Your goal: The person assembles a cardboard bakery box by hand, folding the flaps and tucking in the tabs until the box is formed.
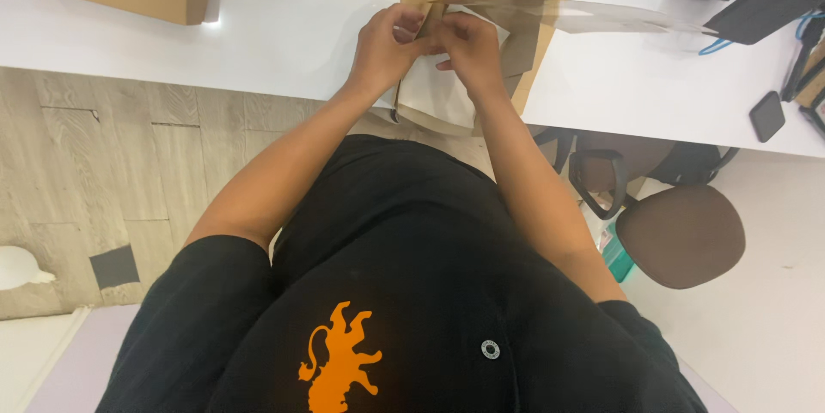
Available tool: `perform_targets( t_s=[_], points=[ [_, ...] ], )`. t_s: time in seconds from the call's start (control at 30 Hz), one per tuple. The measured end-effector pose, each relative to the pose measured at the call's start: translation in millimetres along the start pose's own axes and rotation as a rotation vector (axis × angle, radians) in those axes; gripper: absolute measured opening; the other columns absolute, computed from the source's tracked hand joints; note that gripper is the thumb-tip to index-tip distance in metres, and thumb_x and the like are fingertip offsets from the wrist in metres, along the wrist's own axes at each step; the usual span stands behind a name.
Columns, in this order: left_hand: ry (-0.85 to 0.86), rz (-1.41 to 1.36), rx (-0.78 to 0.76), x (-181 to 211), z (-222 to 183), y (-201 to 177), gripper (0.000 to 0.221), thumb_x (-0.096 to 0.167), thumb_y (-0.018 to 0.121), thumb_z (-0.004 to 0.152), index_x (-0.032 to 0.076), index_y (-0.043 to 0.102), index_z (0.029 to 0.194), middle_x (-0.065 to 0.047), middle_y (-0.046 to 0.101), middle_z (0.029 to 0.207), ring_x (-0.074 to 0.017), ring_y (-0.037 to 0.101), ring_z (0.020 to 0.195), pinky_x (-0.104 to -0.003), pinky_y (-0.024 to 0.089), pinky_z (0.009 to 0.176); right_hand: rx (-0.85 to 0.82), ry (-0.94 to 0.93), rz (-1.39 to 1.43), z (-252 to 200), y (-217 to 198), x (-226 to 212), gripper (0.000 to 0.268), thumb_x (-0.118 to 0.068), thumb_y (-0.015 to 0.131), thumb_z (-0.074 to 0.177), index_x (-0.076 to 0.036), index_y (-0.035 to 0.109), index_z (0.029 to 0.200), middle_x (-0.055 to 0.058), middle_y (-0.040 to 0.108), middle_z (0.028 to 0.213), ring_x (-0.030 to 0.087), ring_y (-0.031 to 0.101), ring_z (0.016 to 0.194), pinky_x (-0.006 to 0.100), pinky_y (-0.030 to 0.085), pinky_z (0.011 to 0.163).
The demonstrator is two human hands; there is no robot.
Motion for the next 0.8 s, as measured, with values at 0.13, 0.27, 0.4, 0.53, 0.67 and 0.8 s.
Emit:
perform_targets(
  t_s=[0.13, 0.27, 0.4, 0.53, 0.67, 0.8],
  points=[
    [0.037, -0.044, 0.080, -20.7, 0.5, -14.1, 0.020, 0.031, 0.068, 0.094, 0.015, 0.075, 0.103, 0.001, 0.079, 0.103, -0.0144, 0.073, 0.095, -0.030, 0.058, 0.085, -0.036, 0.020, 0.069, 4.7, -3.1, 20.0, 0.026, -0.031, 0.070, 0.087, -0.012, 0.079, 0.102, 0.000, 0.078, 0.092, 0.017, 0.080, 0.083, 0.028, 0.062, 0.062],
    [-0.047, -0.172, 0.118, -22.7, -7.1, -14.1, 0.030, 0.039, 0.063, 0.092, 0.015, 0.078, 0.104, 0.003, 0.079, 0.104, -0.0129, 0.072, 0.098, -0.029, 0.054, 0.088, -0.067, 0.013, 0.170, 9.0, -3.6, 38.3, 0.025, -0.023, 0.072, 0.091, -0.007, 0.079, 0.109, 0.007, 0.079, 0.100, 0.020, 0.080, 0.088, 0.029, 0.069, 0.071],
    [0.074, -0.418, 0.161, 24.0, -35.9, -28.3, 0.033, 0.035, 0.062, 0.097, 0.013, 0.080, 0.113, -0.001, 0.081, 0.115, -0.0147, 0.075, 0.108, -0.027, 0.059, 0.093, -0.179, -0.088, 0.209, -17.2, -2.9, 11.1, 0.057, -0.055, 0.072, 0.085, -0.019, 0.069, 0.129, 0.001, 0.075, 0.123, 0.021, 0.075, 0.114, 0.039, 0.063, 0.102],
    [0.201, -0.478, 0.166, 58.3, -47.4, -31.3, 0.031, 0.032, 0.065, 0.099, 0.010, 0.077, 0.116, -0.004, 0.079, 0.117, -0.0170, 0.074, 0.111, -0.029, 0.064, 0.095, -0.177, -0.089, 0.201, -23.6, -7.5, 9.8, 0.056, -0.055, 0.072, 0.085, -0.019, 0.069, 0.129, 0.001, 0.075, 0.123, 0.020, 0.075, 0.113, 0.039, 0.063, 0.101],
    [0.423, -0.344, 0.262, 118.6, -72.7, -54.8, 0.018, 0.024, 0.066, 0.102, 0.012, 0.076, 0.110, 0.000, 0.076, 0.104, -0.0119, 0.069, 0.095, -0.025, 0.056, 0.085, -0.168, -0.114, 0.199, -24.2, -14.3, -1.3, 0.055, -0.054, 0.072, 0.086, -0.019, 0.069, 0.128, 0.001, 0.075, 0.123, 0.020, 0.075, 0.112, 0.038, 0.063, 0.100],
    [0.356, -0.396, 0.182, 138.7, -81.9, -60.0, 0.023, 0.031, 0.064, 0.103, 0.012, 0.073, 0.111, 0.002, 0.070, 0.103, -0.0111, 0.064, 0.098, -0.025, 0.054, 0.090, -0.150, -0.131, 0.201, -25.8, -23.1, -5.9, 0.054, -0.053, 0.072, 0.086, -0.019, 0.069, 0.128, 0.001, 0.075, 0.122, 0.020, 0.075, 0.111, 0.038, 0.063, 0.099]
  ],
)
Point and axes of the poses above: each hand's wrist, its own z-axis towards the middle knuckle, its own y-axis out of the palm, x = y × z, the point moved 10 cm from there along z, towards the middle knuckle
